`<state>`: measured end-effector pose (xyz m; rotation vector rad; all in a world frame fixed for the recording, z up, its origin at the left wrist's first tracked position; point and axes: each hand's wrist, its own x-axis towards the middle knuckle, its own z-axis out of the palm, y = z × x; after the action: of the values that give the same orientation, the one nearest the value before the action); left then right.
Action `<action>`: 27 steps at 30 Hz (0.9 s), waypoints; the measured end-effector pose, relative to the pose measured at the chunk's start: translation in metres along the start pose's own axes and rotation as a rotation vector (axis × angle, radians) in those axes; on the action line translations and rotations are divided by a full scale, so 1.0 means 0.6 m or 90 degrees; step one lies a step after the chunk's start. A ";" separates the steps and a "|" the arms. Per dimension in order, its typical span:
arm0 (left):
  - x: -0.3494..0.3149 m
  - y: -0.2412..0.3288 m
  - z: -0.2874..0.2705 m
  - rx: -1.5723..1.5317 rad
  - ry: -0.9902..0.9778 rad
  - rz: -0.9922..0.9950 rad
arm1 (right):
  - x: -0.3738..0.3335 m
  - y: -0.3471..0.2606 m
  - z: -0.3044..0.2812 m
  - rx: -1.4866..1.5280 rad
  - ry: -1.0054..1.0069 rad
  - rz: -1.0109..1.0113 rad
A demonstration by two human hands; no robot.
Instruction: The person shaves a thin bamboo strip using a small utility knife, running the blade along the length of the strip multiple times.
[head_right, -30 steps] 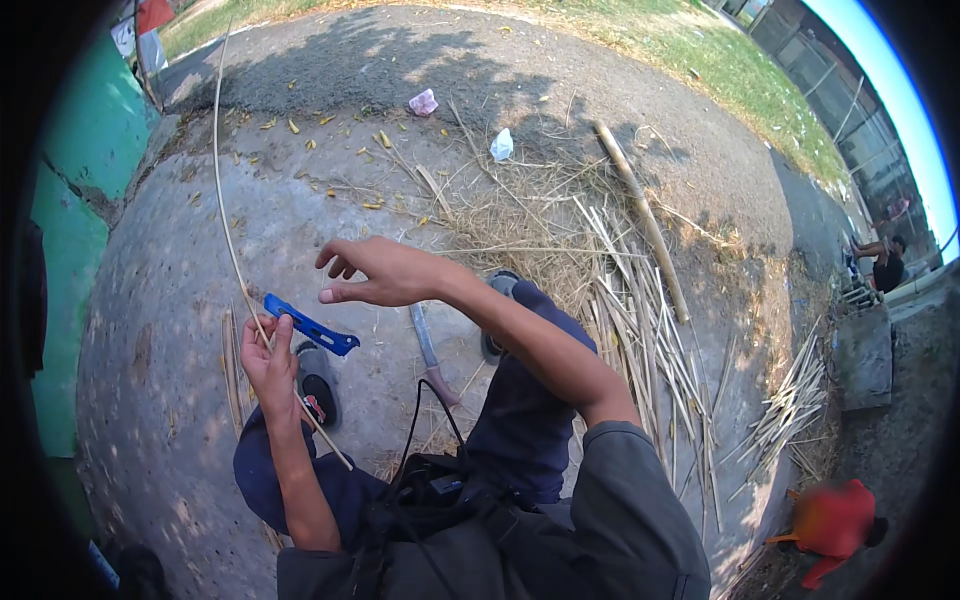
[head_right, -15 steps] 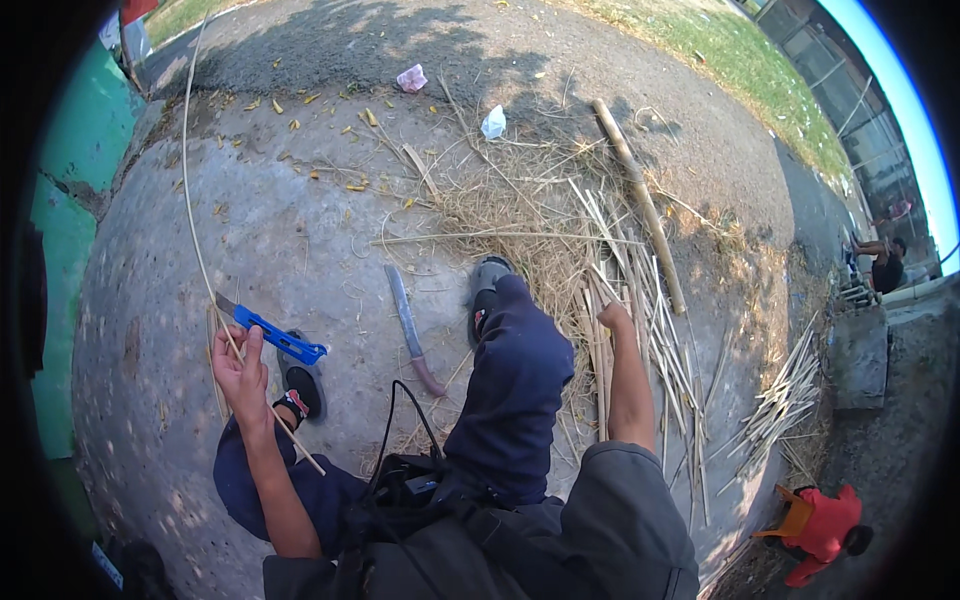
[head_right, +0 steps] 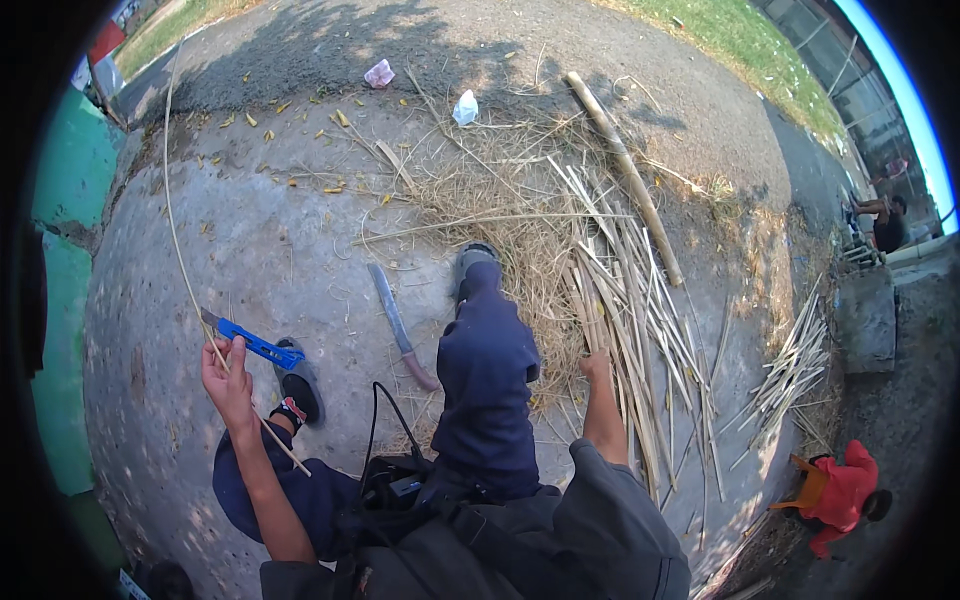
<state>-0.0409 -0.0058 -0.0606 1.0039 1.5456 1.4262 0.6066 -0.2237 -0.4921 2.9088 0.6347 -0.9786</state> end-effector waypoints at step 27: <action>-0.022 0.044 -0.002 -0.043 -0.113 0.114 | -0.656 -0.700 -0.466 0.236 -0.231 -0.857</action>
<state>-0.0362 -0.0174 -0.0334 1.2185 1.2979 1.4577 0.3245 0.0524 0.0119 2.0735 2.6673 -1.6928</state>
